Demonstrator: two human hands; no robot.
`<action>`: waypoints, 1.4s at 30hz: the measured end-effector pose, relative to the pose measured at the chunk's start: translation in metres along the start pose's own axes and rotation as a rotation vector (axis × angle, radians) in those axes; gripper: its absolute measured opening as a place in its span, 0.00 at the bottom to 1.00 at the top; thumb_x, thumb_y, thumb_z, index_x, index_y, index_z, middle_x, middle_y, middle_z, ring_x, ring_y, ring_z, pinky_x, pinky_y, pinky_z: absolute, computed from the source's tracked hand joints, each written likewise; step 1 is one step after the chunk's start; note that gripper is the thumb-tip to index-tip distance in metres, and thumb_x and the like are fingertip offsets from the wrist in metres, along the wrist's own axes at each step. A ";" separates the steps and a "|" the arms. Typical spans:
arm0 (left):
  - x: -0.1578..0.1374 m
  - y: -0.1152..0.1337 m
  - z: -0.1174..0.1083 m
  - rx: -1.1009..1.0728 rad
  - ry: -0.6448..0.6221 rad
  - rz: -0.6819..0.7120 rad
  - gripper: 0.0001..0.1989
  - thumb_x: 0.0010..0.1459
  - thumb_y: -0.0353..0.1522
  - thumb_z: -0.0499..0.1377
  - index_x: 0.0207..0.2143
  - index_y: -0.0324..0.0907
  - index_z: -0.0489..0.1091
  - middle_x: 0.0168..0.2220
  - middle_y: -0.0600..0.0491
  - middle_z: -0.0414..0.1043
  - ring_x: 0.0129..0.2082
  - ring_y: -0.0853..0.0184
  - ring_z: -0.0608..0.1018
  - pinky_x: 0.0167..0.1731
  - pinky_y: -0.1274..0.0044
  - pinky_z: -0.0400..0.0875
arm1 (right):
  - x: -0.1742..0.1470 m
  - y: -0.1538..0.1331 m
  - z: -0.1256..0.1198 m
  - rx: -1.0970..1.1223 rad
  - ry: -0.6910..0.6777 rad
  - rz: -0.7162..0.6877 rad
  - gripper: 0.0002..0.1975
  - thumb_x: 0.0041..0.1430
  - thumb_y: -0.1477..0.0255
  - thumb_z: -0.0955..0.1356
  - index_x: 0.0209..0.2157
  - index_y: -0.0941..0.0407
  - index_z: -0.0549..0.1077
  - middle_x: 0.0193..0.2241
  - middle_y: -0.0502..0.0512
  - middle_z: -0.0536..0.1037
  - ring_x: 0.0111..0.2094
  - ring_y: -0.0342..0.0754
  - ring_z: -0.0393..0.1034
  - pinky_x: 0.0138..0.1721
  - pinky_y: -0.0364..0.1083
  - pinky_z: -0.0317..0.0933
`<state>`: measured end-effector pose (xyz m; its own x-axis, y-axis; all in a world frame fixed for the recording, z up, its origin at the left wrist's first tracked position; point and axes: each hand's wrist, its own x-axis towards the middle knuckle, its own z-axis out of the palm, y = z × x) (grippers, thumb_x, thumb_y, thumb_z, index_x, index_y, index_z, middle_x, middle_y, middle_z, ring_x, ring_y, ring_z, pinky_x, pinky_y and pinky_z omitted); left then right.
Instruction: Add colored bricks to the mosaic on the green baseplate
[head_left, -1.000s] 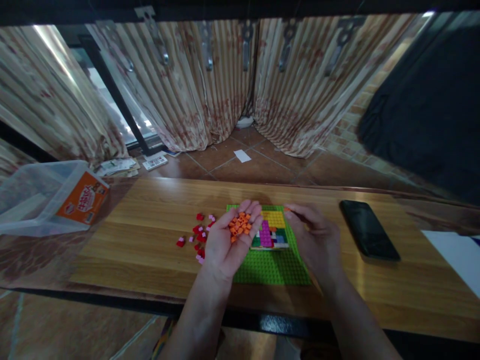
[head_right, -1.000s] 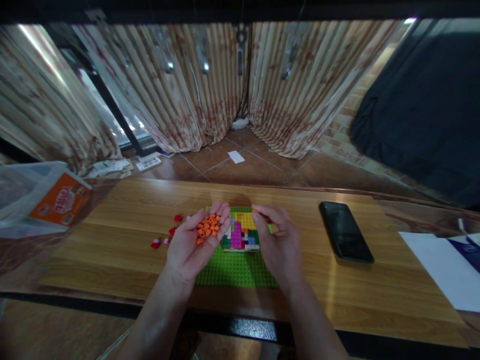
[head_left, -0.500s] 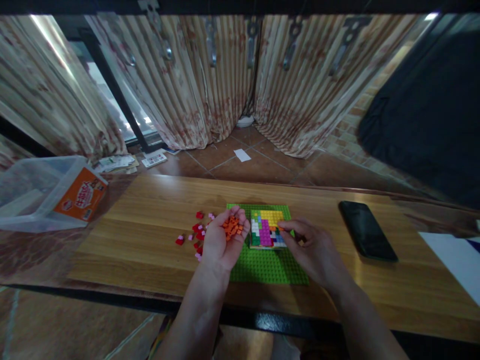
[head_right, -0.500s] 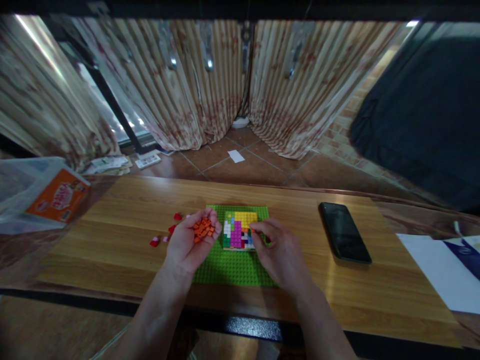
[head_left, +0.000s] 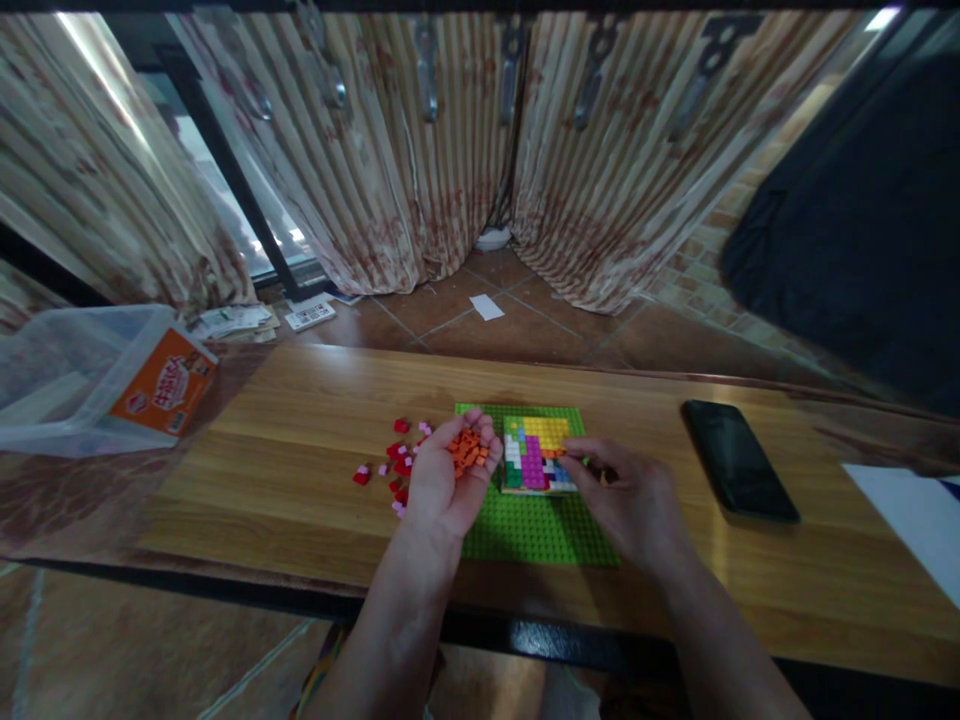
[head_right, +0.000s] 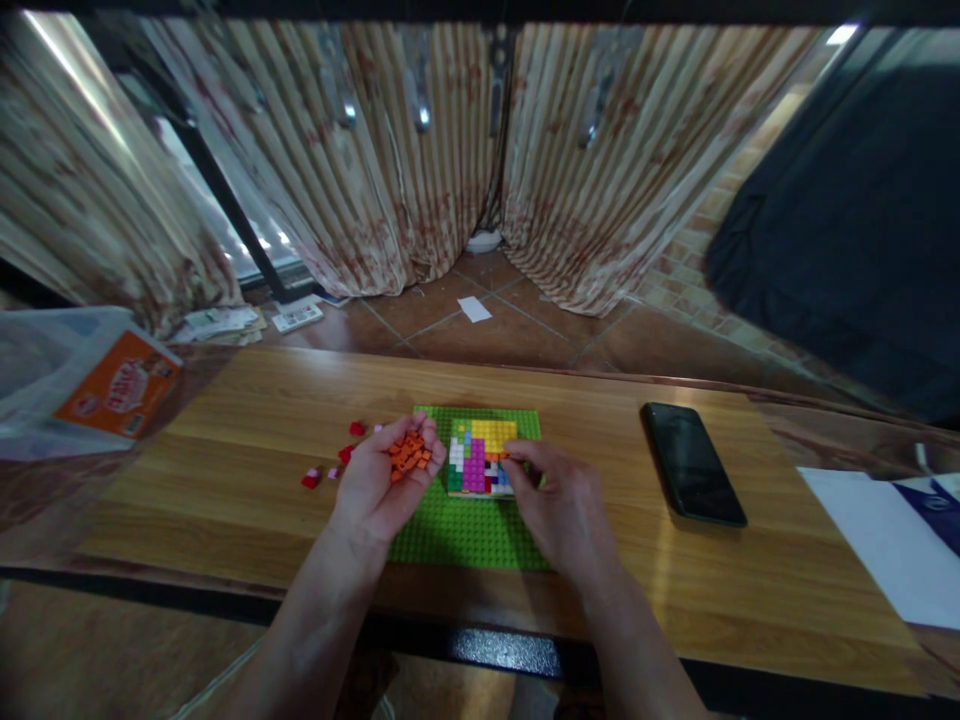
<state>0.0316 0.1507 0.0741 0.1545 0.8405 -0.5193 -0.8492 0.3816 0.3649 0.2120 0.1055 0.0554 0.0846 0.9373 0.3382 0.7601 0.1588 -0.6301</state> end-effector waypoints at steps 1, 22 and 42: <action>0.000 0.000 0.000 -0.001 0.001 -0.001 0.08 0.57 0.24 0.53 0.28 0.33 0.71 0.26 0.49 0.72 0.25 0.73 0.74 0.29 0.79 0.70 | 0.000 0.000 0.000 0.014 0.006 0.010 0.06 0.56 0.68 0.67 0.33 0.51 0.77 0.27 0.50 0.80 0.22 0.44 0.69 0.27 0.44 0.63; 0.002 0.002 -0.003 -0.014 -0.001 -0.007 0.08 0.57 0.24 0.53 0.28 0.33 0.71 0.25 0.50 0.72 0.25 0.73 0.74 0.28 0.80 0.70 | 0.005 0.005 0.014 0.295 0.039 0.433 0.22 0.53 0.57 0.67 0.43 0.58 0.75 0.34 0.58 0.79 0.31 0.49 0.73 0.33 0.48 0.66; -0.008 -0.001 0.004 -0.009 -0.199 -0.058 0.11 0.60 0.29 0.52 0.36 0.32 0.73 0.39 0.42 0.76 0.40 0.64 0.79 0.44 0.73 0.73 | 0.002 0.005 0.027 0.448 0.102 0.429 0.22 0.52 0.58 0.70 0.45 0.57 0.73 0.36 0.57 0.78 0.31 0.49 0.73 0.33 0.49 0.68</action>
<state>0.0335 0.1455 0.0813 0.2995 0.8769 -0.3759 -0.8402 0.4291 0.3315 0.1983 0.1167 0.0343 0.3999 0.9157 0.0408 0.3027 -0.0899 -0.9488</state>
